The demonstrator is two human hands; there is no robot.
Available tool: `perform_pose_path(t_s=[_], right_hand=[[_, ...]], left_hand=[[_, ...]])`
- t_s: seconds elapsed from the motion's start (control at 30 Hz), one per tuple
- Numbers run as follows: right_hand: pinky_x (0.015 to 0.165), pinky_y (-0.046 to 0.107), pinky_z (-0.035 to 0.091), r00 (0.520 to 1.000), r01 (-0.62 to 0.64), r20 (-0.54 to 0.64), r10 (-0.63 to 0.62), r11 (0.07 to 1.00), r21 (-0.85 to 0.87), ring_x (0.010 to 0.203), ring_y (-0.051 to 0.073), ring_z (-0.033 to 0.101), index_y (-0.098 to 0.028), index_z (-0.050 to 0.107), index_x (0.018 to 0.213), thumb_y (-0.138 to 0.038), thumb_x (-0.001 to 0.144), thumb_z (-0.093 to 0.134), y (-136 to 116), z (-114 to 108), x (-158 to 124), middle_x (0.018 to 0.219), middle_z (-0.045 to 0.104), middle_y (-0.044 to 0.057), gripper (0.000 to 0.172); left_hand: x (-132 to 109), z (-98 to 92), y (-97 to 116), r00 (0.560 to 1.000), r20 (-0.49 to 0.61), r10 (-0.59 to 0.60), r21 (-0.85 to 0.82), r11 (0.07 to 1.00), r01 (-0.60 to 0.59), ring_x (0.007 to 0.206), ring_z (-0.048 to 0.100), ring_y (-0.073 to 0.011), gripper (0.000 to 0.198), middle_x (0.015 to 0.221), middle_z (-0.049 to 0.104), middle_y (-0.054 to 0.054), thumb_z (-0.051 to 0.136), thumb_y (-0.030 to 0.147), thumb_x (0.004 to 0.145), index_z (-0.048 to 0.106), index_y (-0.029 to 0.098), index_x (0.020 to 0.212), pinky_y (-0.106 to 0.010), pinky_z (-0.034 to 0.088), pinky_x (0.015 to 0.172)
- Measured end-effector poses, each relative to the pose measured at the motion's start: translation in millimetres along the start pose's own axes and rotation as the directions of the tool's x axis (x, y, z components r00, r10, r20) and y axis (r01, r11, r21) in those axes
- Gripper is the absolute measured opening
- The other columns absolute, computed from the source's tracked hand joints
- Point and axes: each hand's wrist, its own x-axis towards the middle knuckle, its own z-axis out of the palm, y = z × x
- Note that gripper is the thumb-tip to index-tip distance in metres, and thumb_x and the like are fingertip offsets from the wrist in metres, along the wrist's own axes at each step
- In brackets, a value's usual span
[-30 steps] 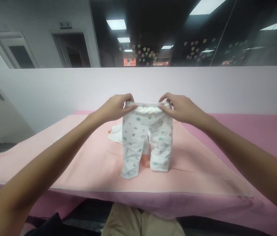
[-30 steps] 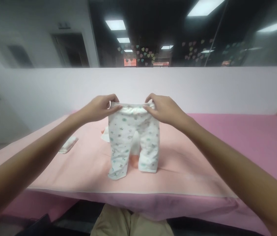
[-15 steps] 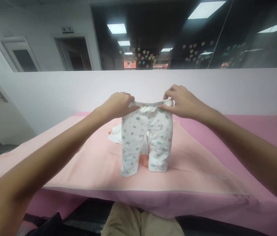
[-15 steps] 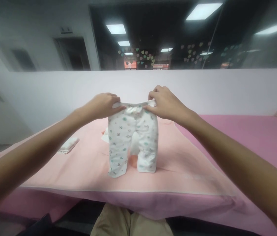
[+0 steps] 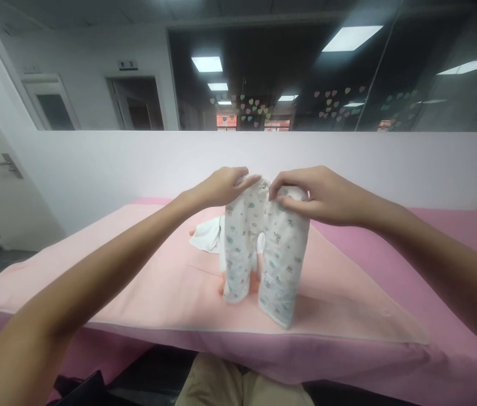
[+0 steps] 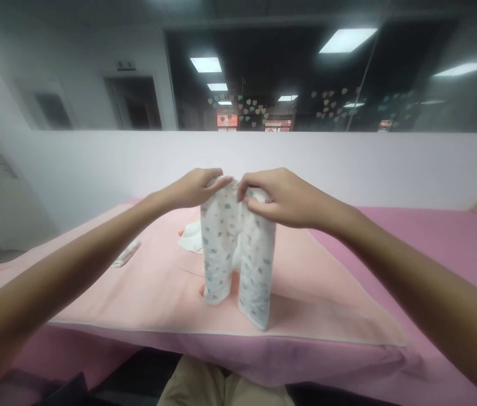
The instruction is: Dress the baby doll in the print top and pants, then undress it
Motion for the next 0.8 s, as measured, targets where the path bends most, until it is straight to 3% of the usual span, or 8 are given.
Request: perform_pose_path(t_s=[0.2, 0.4, 0.57, 0.67, 0.73, 0.8], right_hand=[[0.08, 0.031, 0.052, 0.992, -0.083, 0.104, 0.072, 0.991, 0.105, 0.095, 0.021, 0.069, -0.029, 0.078, 0.121, -0.032, 0.1, 0.049, 13.0, -2.0, -13.5, 0.113, 0.075, 0.001, 0.036], [0.088, 0.033, 0.056, 0.97, 0.046, 0.224, -0.094, 0.977, 0.21, 0.105, 0.02, 0.069, -0.036, 0.072, 0.135, -0.026, 0.098, 0.05, 27.1, -1.5, -20.1, 0.126, 0.072, -0.002, 0.044], [0.09, 0.034, 0.053, 0.954, 0.274, 0.106, -0.28, 0.96, 0.064, 0.104, 0.02, 0.066, -0.029, 0.075, 0.122, -0.031, 0.098, 0.063, 40.8, 11.0, -15.1, 0.115, 0.072, 0.005, 0.027], [0.097, 0.039, 0.049, 0.912, 0.406, -0.02, -0.41, 0.907, -0.111, 0.11, 0.023, 0.06, -0.024, 0.076, 0.105, -0.034, 0.098, 0.067, 45.5, 19.7, -10.1, 0.116, 0.068, 0.008, 0.015], [0.103, 0.043, 0.046, 0.88, 0.448, -0.073, -0.47, 0.87, -0.205, 0.119, 0.025, 0.055, -0.023, 0.074, 0.1, -0.033, 0.099, 0.065, 44.6, 23.3, -7.5, 0.126, 0.065, 0.009, 0.013], [0.104, 0.043, 0.044, 0.878, 0.446, -0.077, -0.472, 0.866, -0.225, 0.12, 0.025, 0.055, -0.022, 0.07, 0.104, -0.03, 0.101, 0.06, 42.3, 25.3, -5.8, 0.126, 0.066, 0.009, 0.014]], left_hand=[[-4.0, 1.8, -3.8, 0.999, -0.003, 0.037, -0.052, 0.998, -0.037, 0.075, 0.059, -0.0221, 0.051, 0.089, 0.068, -0.008, 0.044, 0.066, 0.102, 0.058, 0.02, 0.085, -0.033, 0.035, 0.066], [-7.6, 2.6, -0.7, 0.998, -0.018, 0.062, -0.057, 0.996, -0.063, 0.08, 0.062, -0.0222, 0.049, 0.097, 0.072, -0.009, 0.044, 0.063, 0.102, 0.063, 0.018, 0.096, -0.033, 0.038, 0.069], [-7.0, 3.2, 5.4, 0.997, -0.024, 0.068, -0.076, 0.995, -0.069, 0.081, 0.061, -0.0217, 0.051, 0.098, 0.071, -0.009, 0.043, 0.065, 0.103, 0.062, 0.018, 0.096, -0.033, 0.039, 0.07], [-7.3, 4.7, 9.5, 0.997, -0.023, 0.074, -0.091, 0.993, -0.076, 0.079, 0.06, -0.0212, 0.051, 0.095, 0.07, -0.008, 0.043, 0.065, 0.103, 0.061, 0.018, 0.093, -0.033, 0.039, 0.068], [-7.8, 5.3, 12.8, 0.997, -0.019, 0.078, -0.101, 0.992, -0.079, 0.078, 0.06, -0.0211, 0.05, 0.094, 0.07, -0.008, 0.044, 0.064, 0.103, 0.061, 0.018, 0.092, -0.032, 0.038, 0.067], [-8.4, 5.6, 15.9, 0.996, -0.023, 0.082, -0.114, 0.99, -0.084, 0.078, 0.06, -0.0211, 0.05, 0.094, 0.069, -0.008, 0.045, 0.064, 0.102, 0.061, 0.018, 0.091, -0.032, 0.038, 0.067]])
